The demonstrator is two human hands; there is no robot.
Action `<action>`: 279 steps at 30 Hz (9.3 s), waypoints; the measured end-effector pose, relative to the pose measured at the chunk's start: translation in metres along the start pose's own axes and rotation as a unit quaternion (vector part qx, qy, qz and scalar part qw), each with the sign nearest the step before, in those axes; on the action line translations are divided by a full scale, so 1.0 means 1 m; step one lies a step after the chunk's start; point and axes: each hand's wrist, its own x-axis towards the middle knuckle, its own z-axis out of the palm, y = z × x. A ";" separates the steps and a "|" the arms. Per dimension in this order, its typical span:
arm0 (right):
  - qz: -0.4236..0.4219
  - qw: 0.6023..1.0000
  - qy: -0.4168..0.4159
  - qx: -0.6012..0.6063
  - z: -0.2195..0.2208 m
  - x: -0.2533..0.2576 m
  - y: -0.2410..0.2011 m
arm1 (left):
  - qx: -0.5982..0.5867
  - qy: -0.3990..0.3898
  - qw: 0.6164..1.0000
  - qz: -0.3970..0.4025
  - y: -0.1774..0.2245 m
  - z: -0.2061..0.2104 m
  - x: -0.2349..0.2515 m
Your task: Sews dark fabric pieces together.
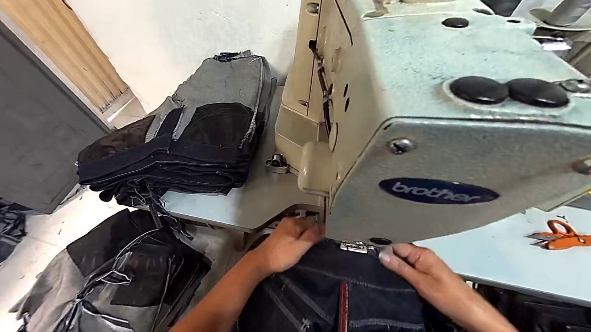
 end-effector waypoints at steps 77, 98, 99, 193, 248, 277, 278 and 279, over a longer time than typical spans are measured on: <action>-0.130 0.957 0.182 -0.183 0.014 -0.007 -0.021 | 0.343 0.148 0.885 0.278 0.015 0.038 -0.036; -0.153 0.957 0.147 -0.198 0.006 -0.009 -0.019 | 0.338 0.184 0.893 0.233 0.026 0.053 -0.045; -0.153 0.956 0.143 -0.204 0.005 -0.011 -0.020 | 0.332 0.186 0.894 0.235 0.025 0.053 -0.045; 0.035 0.987 0.153 -0.020 -0.039 -0.038 0.040 | 0.350 0.216 0.907 0.094 0.042 -0.010 -0.043; 0.129 0.945 0.182 0.240 -0.008 -0.042 -0.011 | 0.161 0.155 0.972 -0.074 0.024 0.001 -0.032; 0.152 0.962 0.060 0.221 -0.076 -0.064 0.032 | 0.188 0.213 0.959 0.008 0.013 0.016 -0.059; 0.147 0.979 0.000 0.140 -0.098 -0.048 0.038 | 0.168 0.223 0.960 -0.022 0.012 0.009 -0.067; 0.150 0.985 -0.054 0.074 -0.107 -0.026 0.035 | 0.142 0.241 0.958 -0.068 0.013 0.003 -0.073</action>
